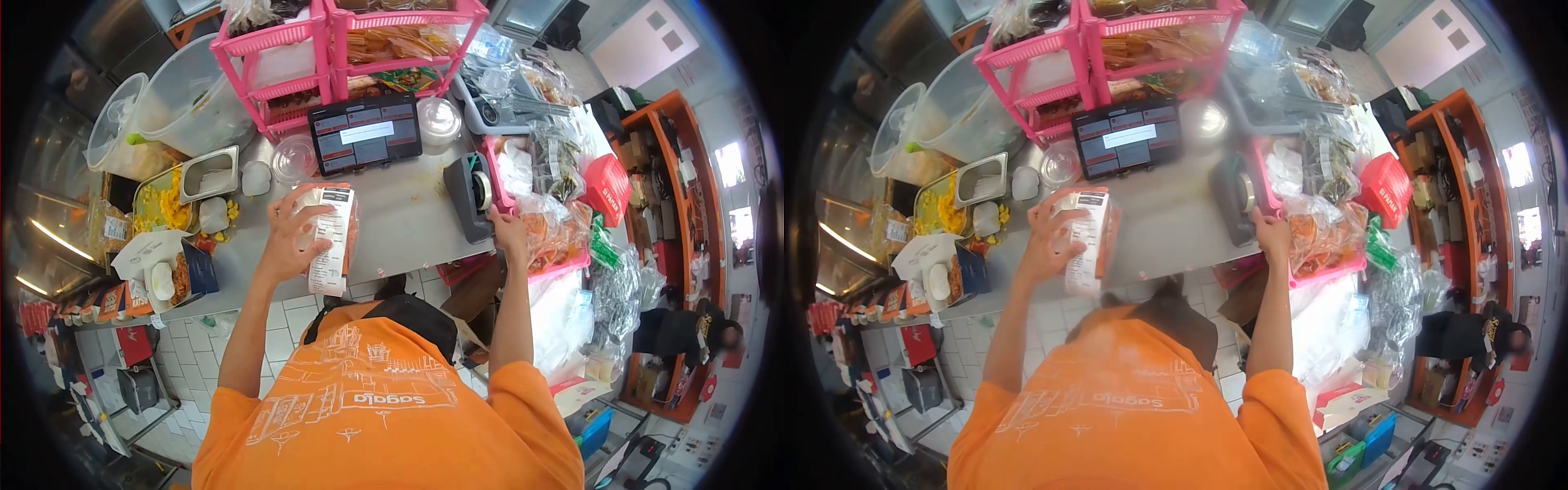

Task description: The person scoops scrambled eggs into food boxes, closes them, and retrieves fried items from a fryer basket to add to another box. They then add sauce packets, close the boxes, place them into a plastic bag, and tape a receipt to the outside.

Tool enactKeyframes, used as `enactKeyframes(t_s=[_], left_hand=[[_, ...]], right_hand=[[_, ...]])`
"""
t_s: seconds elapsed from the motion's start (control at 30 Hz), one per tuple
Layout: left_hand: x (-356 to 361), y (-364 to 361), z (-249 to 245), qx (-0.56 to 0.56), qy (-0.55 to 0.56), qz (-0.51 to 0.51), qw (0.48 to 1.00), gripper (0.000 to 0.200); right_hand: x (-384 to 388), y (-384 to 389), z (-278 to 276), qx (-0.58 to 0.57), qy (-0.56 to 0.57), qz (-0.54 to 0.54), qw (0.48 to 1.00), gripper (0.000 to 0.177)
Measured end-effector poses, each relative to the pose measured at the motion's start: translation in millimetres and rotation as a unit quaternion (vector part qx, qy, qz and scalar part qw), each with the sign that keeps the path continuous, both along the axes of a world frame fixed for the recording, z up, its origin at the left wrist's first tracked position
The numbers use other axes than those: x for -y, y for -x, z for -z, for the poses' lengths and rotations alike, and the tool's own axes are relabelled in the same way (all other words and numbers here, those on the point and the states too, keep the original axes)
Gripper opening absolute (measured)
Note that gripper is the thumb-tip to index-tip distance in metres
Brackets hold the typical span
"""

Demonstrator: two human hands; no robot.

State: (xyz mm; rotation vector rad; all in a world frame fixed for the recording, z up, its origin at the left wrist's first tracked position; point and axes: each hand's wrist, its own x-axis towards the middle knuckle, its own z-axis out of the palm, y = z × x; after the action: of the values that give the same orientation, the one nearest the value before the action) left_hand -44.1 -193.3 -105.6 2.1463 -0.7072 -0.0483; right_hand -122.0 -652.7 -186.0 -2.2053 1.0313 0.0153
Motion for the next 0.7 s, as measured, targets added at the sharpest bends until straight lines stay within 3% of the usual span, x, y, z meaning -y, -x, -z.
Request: enactKeyframes(t_s=[0.07,0.13,0.2,0.23,0.27,0.33,0.4,0.43,0.47,0.5,0.53,0.57,0.6,0.63,0.7], left_hand=[[0.3,0.3,-1.3,0.045,-0.047,0.000,0.998,0.046],[1.8,-1.7,-0.2,0.027,-0.032,0.003,0.999,0.047],[-0.1,0.2,-0.8,0.006,-0.022,0.003,1.000,0.048],[-0.1,-0.9,-1.3,0.025,-0.039,0.002,0.999,0.048],[0.6,-0.9,-0.1,0.043,-0.054,-0.002,0.998,0.049],[1.5,0.3,1.2,0.032,-0.043,-0.003,0.999,0.049],[-1.6,-1.8,2.0,0.026,-0.037,-0.005,0.999,0.050],[-2.2,-4.3,3.6,0.044,-0.042,-0.002,0.998,0.050],[-3.9,-2.9,4.6,0.060,-0.048,0.003,0.997,0.051],[-3.8,-2.3,3.8,0.047,-0.036,0.000,0.998,0.051],[-5.1,0.0,4.1,0.048,-0.037,-0.003,0.998,0.051],[-4.0,-1.0,5.6,0.015,-0.011,-0.001,1.000,0.051],[-3.9,-2.8,7.7,-0.018,0.018,-0.003,1.000,0.050],[-9.4,-7.1,6.4,0.055,-0.043,0.016,0.997,0.050],[-8.6,-2.3,10.4,0.037,-0.022,0.006,0.999,0.051]], right_hand=[[-4.3,-6.8,10.2,0.034,-0.254,0.084,0.963,0.047],[-7.2,0.4,1.3,0.025,-0.288,0.087,0.954,0.046],[-13.6,27.2,9.3,0.202,-0.393,0.035,0.897,0.041],[-20.5,42.0,28.3,0.309,-0.439,0.063,0.841,0.030],[-24.8,48.4,48.7,0.310,-0.437,0.058,0.842,0.030],[-45.4,65.6,76.1,0.352,-0.223,0.024,0.909,0.028],[-57.2,64.9,68.2,0.362,-0.203,0.057,0.908,0.030],[-55.9,61.9,46.7,0.222,-0.086,0.005,0.971,0.031],[-53.9,65.6,36.2,0.072,0.034,-0.048,0.996,0.032],[-50.2,79.5,48.5,-0.011,0.082,-0.128,0.988,0.030],[-64.5,91.8,48.2,-0.009,0.081,-0.131,0.988,0.030],[-77.5,97.8,48.2,0.050,-0.114,-0.045,0.991,0.028],[-88.9,91.6,43.2,0.102,-0.303,0.036,0.947,0.027],[-113.7,79.5,27.0,0.149,-0.323,-0.009,0.934,0.027],[-165.4,49.7,-8.8,0.197,-0.311,-0.140,0.919,0.026]])
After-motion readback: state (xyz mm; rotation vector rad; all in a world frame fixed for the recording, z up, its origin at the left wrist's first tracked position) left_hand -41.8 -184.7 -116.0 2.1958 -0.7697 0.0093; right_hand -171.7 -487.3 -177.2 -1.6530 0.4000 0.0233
